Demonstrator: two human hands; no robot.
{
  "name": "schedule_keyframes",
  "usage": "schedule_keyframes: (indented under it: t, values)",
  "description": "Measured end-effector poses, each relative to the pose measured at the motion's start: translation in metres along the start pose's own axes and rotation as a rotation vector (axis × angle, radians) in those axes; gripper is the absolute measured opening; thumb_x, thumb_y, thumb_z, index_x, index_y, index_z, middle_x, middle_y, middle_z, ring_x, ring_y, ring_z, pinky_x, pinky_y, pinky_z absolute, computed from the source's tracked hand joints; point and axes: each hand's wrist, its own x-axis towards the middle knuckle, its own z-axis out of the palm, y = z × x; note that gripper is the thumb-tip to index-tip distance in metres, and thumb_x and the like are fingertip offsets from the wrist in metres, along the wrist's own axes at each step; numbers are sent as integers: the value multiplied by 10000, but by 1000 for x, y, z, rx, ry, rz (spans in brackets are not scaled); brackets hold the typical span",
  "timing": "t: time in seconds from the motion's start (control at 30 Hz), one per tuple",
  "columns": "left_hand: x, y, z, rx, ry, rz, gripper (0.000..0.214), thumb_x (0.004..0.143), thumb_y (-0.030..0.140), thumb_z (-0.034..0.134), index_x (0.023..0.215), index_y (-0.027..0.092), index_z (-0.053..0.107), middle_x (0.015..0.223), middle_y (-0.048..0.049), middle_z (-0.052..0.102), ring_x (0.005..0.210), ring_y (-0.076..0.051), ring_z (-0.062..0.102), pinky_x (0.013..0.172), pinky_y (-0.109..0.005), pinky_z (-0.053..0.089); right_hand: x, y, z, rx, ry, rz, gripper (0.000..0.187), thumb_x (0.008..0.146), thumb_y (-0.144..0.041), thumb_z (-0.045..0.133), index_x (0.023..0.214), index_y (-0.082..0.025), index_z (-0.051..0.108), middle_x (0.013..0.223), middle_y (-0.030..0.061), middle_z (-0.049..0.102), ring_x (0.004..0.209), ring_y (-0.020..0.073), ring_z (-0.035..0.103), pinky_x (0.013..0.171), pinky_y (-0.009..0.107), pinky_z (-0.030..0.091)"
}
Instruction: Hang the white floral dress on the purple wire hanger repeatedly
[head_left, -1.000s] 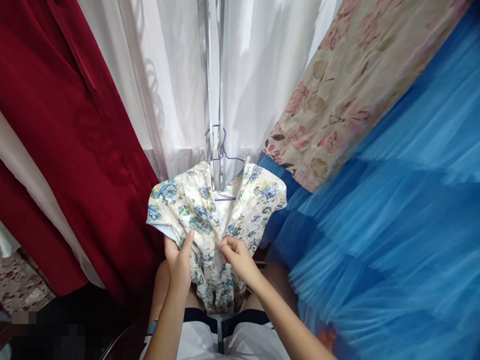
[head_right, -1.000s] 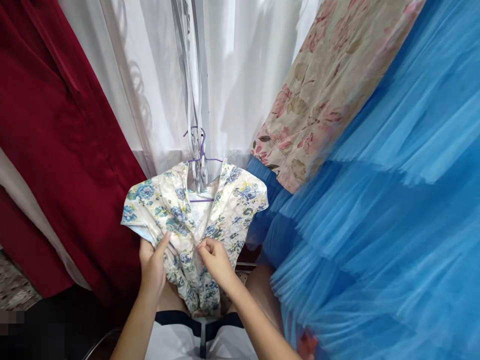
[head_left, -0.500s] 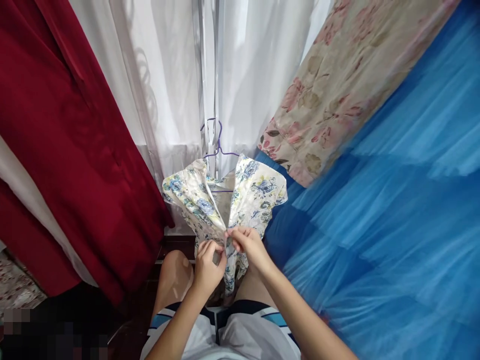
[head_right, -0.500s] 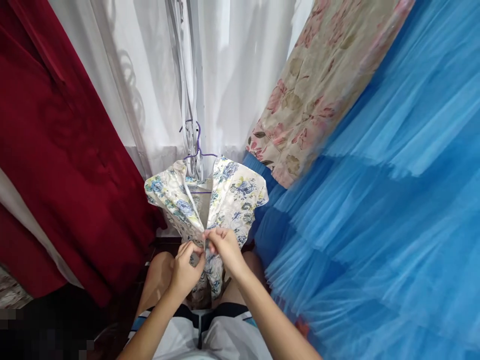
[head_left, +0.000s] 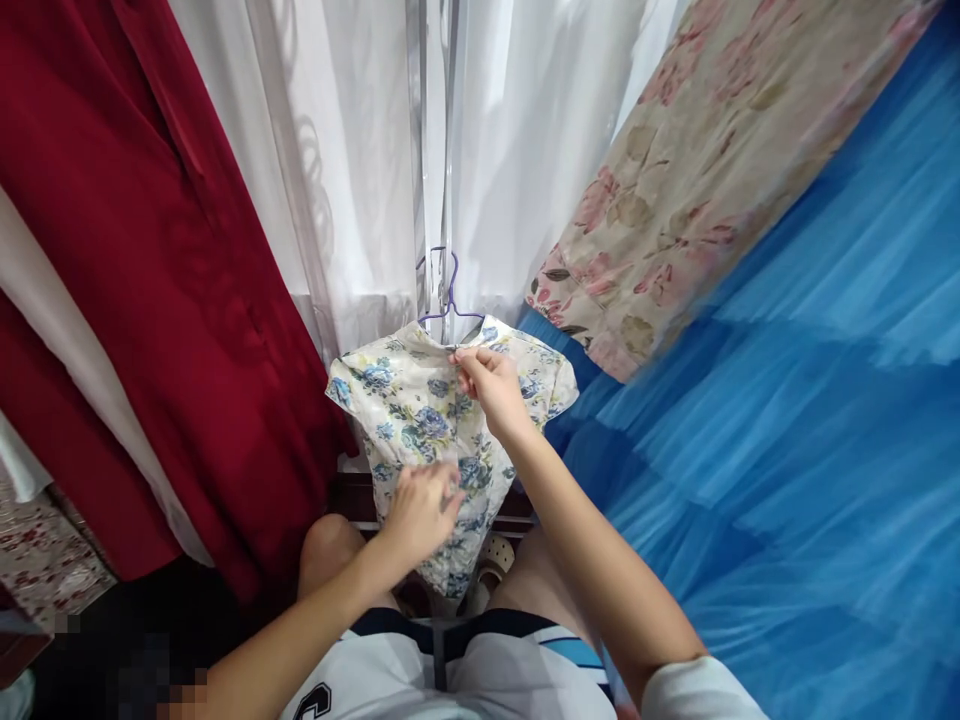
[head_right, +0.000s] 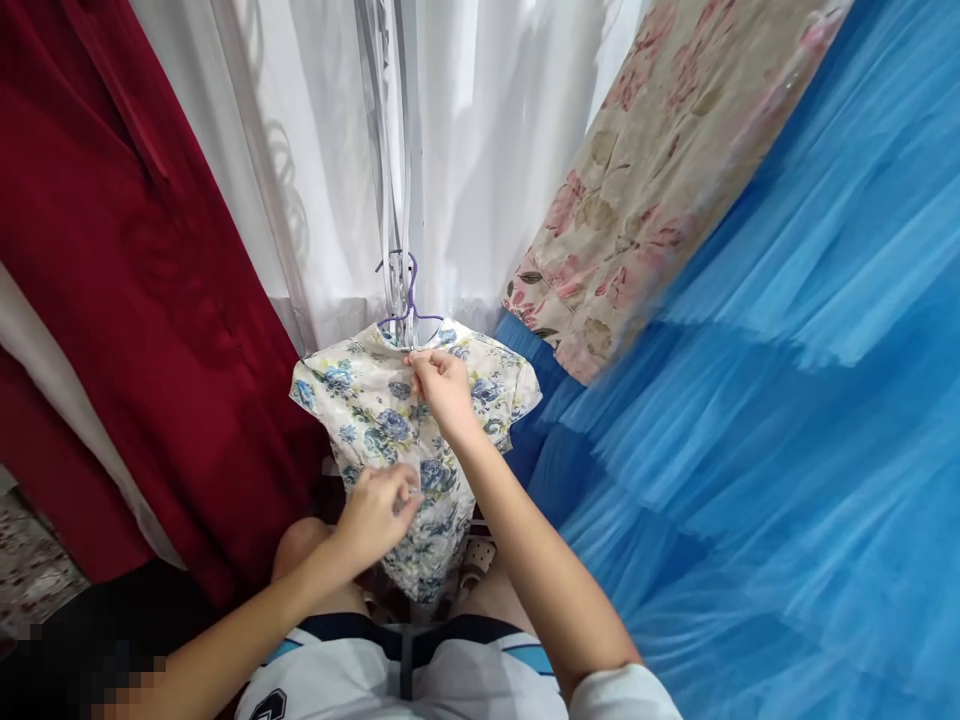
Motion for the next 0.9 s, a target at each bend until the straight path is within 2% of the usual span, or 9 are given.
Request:
schedule_keyframes:
  t: [0.1,0.17,0.27,0.37,0.53,0.57,0.63,0.77,0.9]
  values:
    - [44,-6,-44,-203,361,-6,340,951,291,526,1282,219,497,777,5,583,697,-170,545,753,-300,410,-14,2,-4,-95,-37,-57,222,852,-358,598,738,-168,615,433,-60,481,395,84,360,433,228,245]
    - [76,-6,-72,-264,434,78,434,977,300,490,1404,247,430,813,3,601,692,-158,547,746,-284,406,-18,-3,-5,-147,-71,-97,234,869,-368,594,746,-170,601,439,-60,481,402,87,373,444,227,256]
    - [112,-1,-96,-144,355,220,243,974,304,504,1176,244,625,902,-22,664,783,-178,588,782,-300,395,-16,-10,-7,-197,-107,-124,248,869,-398,600,765,-173,588,454,-65,452,418,91,366,447,227,243]
    - [129,3,-101,-121,333,252,168,963,295,522,889,205,644,839,-16,668,762,-173,592,761,-293,401,-11,-2,-10,-266,-63,-148,275,856,-422,595,720,-188,551,475,-71,397,428,88,314,446,231,209]
    - [133,-5,-116,-392,613,160,185,954,345,540,882,190,611,751,0,596,715,-145,567,674,-244,418,-20,42,-17,-440,29,-129,317,817,-402,595,596,-210,473,500,-39,427,464,112,368,456,240,238]
    - [133,-7,-120,-405,612,159,190,948,353,551,875,189,614,745,3,590,711,-142,561,675,-242,419,-23,47,-17,-430,24,-112,316,827,-405,575,599,-212,471,499,-40,423,459,114,371,453,240,249]
    - [133,-9,-123,-394,525,157,192,938,352,566,860,186,623,736,6,591,706,-140,554,680,-242,420,-27,50,-15,-381,17,-109,299,866,-418,527,651,-212,497,499,-48,424,447,117,387,454,239,283]
    - [126,-5,-113,-344,364,182,165,944,315,550,882,183,627,792,0,627,758,-148,578,718,-247,431,-19,29,-6,-281,-87,-164,276,921,-469,515,822,-213,544,517,-54,505,467,127,467,493,234,358]
    - [121,2,-105,-319,294,238,177,974,289,494,899,182,614,802,-3,619,769,-151,584,731,-256,427,-6,12,1,-269,-132,-252,306,946,-462,504,782,-206,537,522,-44,517,482,127,472,517,241,372]
